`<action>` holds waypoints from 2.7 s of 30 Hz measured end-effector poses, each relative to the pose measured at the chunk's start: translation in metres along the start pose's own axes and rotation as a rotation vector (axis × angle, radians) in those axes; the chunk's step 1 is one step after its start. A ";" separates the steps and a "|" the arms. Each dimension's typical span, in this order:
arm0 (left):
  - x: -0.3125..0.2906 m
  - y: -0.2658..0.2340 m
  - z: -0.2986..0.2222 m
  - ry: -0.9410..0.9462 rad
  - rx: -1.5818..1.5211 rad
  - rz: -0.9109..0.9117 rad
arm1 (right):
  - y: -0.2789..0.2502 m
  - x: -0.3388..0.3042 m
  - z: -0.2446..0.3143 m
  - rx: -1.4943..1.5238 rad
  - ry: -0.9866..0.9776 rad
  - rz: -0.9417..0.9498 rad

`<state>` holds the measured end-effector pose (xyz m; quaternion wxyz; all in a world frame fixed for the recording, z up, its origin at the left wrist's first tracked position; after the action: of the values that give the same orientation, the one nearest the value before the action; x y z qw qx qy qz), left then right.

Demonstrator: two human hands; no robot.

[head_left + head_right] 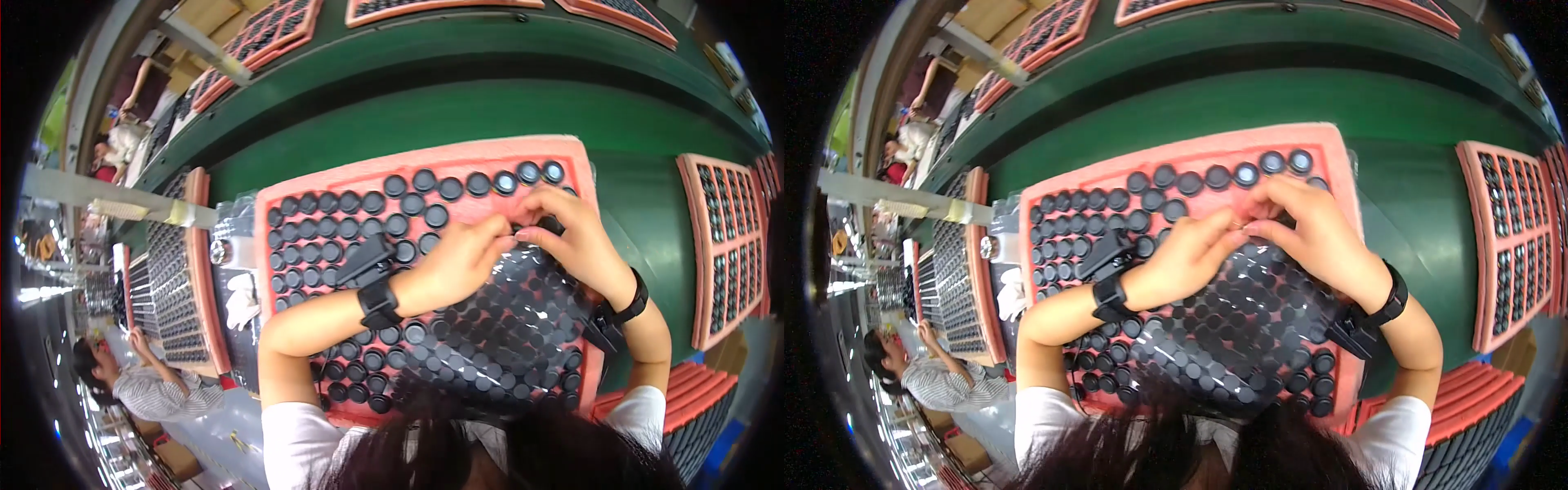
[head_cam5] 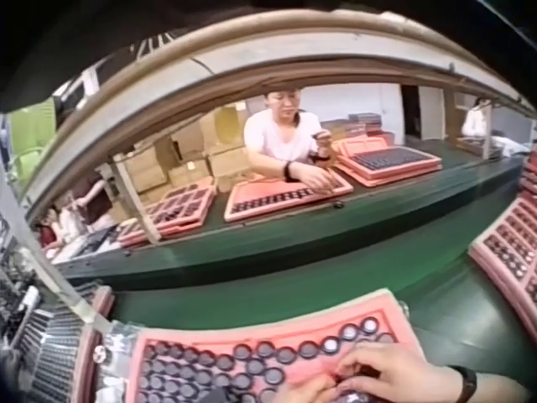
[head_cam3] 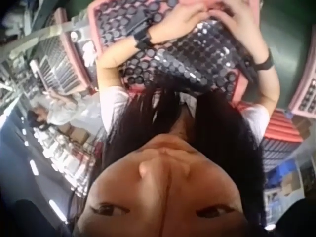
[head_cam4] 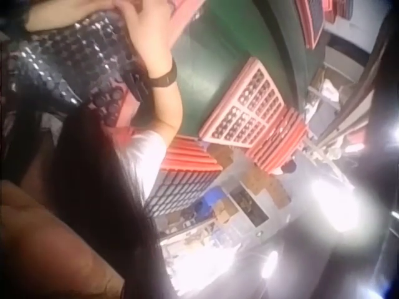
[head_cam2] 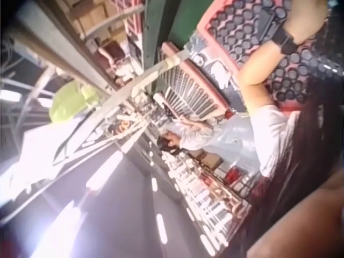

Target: The person peels small black circular stickers from a plastic sheet and presses them onto the centers of black circular components arranged in a foam tray. After applying stickers to the components, the person lifts the tray and moves it to a shelf above the conveyor belt.

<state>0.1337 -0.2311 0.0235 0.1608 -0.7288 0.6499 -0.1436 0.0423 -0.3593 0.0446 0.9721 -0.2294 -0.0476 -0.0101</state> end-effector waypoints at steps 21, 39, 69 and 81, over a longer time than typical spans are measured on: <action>-0.002 -0.005 0.004 -0.045 -0.075 0.046 | 0.008 0.006 0.005 -0.131 -0.024 0.016; 0.000 -0.006 0.004 -0.118 0.067 0.072 | -0.039 -0.051 -0.049 0.059 0.170 -0.309; 0.001 -0.007 -0.004 -0.162 0.035 0.083 | -0.031 -0.048 -0.051 -0.026 0.130 -0.247; -0.001 -0.005 -0.003 -0.159 0.044 0.084 | -0.027 -0.049 -0.047 -0.210 0.126 -0.222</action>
<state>0.1370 -0.2302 0.0280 0.2336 -0.7064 0.6617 -0.0927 -0.0038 -0.4049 0.0103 0.9367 -0.3221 -0.0104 -0.1368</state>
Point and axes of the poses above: each hand's wrist, its own x-axis towards the middle knuckle, its own y-axis out of the palm, z = x × y, the point moved 3 cm from there along x, towards the middle knuckle, and after that the axes turned 14 degrees about z, right-handed, at the moved point
